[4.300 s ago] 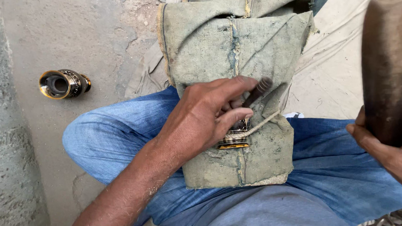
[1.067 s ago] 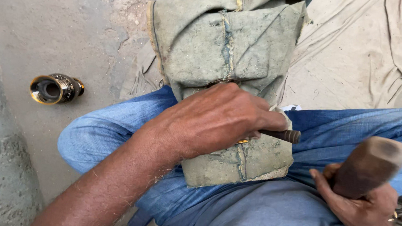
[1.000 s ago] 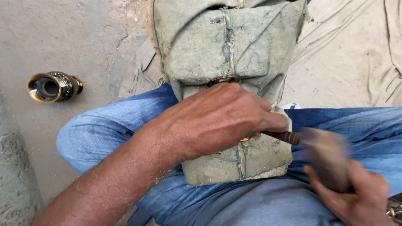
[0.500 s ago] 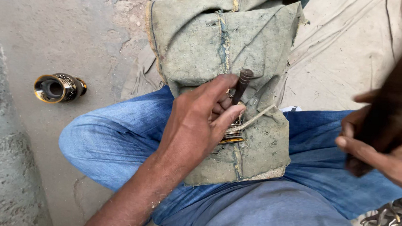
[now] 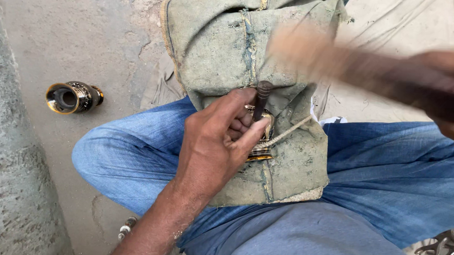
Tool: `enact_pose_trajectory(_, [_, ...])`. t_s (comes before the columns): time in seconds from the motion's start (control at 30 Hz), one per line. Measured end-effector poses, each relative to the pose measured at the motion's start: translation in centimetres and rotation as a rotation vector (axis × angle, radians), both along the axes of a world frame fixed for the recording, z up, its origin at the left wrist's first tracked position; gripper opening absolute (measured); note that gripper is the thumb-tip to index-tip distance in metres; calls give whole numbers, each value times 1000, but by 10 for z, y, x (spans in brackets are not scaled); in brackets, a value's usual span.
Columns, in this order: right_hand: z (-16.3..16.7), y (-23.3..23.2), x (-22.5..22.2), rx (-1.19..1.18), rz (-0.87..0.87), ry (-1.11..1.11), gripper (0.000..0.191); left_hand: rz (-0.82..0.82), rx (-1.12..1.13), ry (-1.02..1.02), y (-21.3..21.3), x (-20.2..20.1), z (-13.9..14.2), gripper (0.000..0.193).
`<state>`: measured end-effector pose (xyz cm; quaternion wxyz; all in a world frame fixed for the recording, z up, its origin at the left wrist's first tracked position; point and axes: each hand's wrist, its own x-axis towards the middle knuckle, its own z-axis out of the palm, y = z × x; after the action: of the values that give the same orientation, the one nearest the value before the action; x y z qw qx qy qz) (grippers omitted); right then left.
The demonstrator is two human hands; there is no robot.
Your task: The person sits cross-legged on the ground and repeatedly strikes a small metal vessel with a hammer and a chisel-like tool. The vessel is held steady on a cloth pad on the lap while the person rotates it occasionally to work different areas.
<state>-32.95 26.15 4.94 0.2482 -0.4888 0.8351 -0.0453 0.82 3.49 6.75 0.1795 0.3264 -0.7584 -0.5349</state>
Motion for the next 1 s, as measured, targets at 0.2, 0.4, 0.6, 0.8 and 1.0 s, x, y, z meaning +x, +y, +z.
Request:
enact_pose_trajectory(0.2, [-34,42,-47,120,-128,45,46,-51,-96,76,0,-5,5,41])
enact_pose_trajectory(0.4, [-28,39,-20,35,-96,-22,57,-99,-91,-25,-3,-8,10,40])
enact_pose_trajectory(0.6, [13,-1,51,195,-526,-178,66,69,-28,124,0,11,13,40])
enact_pose_trajectory(0.8, [27,-68,90,-29,-530,-561,42,285,378,-14,-1,42,-8,39])
enact_pose_trajectory(1.0, [-17,-95,105,-214,-302,-1035,45,185,418,-86,25,63,-26,44])
